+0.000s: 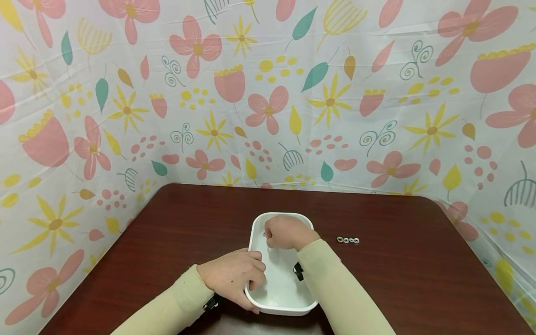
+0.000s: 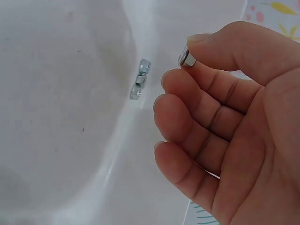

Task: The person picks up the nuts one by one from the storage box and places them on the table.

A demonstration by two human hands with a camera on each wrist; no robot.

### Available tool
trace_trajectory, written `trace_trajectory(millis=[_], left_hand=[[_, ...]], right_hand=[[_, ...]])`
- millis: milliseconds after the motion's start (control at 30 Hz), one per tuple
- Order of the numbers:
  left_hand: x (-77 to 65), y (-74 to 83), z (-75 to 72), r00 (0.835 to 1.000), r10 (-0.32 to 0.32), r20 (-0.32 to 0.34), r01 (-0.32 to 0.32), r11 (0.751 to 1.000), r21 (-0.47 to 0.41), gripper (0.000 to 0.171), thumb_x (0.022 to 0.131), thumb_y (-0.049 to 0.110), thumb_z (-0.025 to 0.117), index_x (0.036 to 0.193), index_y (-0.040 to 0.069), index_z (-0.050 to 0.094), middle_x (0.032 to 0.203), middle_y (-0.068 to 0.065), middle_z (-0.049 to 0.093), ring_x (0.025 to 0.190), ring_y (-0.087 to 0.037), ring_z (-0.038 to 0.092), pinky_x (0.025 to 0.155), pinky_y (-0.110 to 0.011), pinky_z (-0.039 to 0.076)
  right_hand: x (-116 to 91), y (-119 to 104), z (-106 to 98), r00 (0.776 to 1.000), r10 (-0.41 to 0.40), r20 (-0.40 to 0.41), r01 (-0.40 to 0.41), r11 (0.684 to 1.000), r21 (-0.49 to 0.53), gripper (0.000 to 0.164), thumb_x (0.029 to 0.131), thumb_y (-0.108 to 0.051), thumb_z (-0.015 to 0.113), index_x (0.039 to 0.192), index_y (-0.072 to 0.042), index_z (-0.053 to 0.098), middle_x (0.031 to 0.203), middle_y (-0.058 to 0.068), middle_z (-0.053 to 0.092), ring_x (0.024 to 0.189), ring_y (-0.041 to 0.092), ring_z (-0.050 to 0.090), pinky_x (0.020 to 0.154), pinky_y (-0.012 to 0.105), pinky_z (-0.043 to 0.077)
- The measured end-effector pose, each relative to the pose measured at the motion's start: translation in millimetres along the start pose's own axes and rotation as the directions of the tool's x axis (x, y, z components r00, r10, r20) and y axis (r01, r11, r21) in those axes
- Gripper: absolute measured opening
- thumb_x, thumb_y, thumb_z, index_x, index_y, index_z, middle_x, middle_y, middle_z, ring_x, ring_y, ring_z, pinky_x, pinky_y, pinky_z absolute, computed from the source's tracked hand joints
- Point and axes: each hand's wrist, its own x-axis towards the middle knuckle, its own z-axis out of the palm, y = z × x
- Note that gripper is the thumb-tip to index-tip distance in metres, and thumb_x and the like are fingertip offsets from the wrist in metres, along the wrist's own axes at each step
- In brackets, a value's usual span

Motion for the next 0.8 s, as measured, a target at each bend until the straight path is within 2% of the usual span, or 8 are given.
trace_trajectory(millis=[333, 567, 800], left_hand=[[0.2, 0.4, 0.5, 1.0, 0.002, -0.003, -0.002, 1.0, -0.01, 0.05, 0.065, 0.074, 0.061, 0.056, 0.029, 0.04, 0.064, 0.021, 0.033, 0.07, 0.0, 0.031, 0.064, -0.019, 0.029], [0.6, 0.2, 0.5, 1.0, -0.003, -0.005, 0.003, 1.0, -0.003, 0.05, 0.064, 0.074, 0.061, 0.055, 0.029, 0.04, 0.064, 0.021, 0.033, 0.07, 0.0, 0.031, 0.064, -0.019, 0.029], [0.7, -0.6, 0.5, 1.0, -0.009, 0.006, 0.009, 1.0, -0.023, 0.05, 0.064, 0.073, 0.062, 0.055, 0.029, 0.041, 0.063, 0.02, 0.034, 0.068, 0.0, 0.031, 0.061, -0.018, 0.028]], right_hand=[[-10.5, -5.2, -9.6, 0.998, -0.009, -0.054, 0.008, 1.0, -0.022, 0.013, 0.078, -0.021, 0.059, 0.07, -0.03, 0.055, 0.06, -0.015, 0.05, 0.055, 0.004, 0.046, 0.055, 0.025, 0.04], [-20.6, -13.3, -26.4, 0.997, 0.024, -0.077, -0.025, 0.999, -0.021, 0.01, 0.078, -0.025, 0.06, 0.073, -0.032, 0.055, 0.06, -0.016, 0.05, 0.055, 0.005, 0.046, 0.053, 0.025, 0.04], [-33.3, -13.3, -42.7, 0.993, 0.018, -0.115, -0.015, 1.0, 0.02, 0.01, 0.079, -0.022, 0.06, 0.074, -0.03, 0.056, 0.059, -0.012, 0.049, 0.053, 0.005, 0.045, 0.051, 0.025, 0.039]])
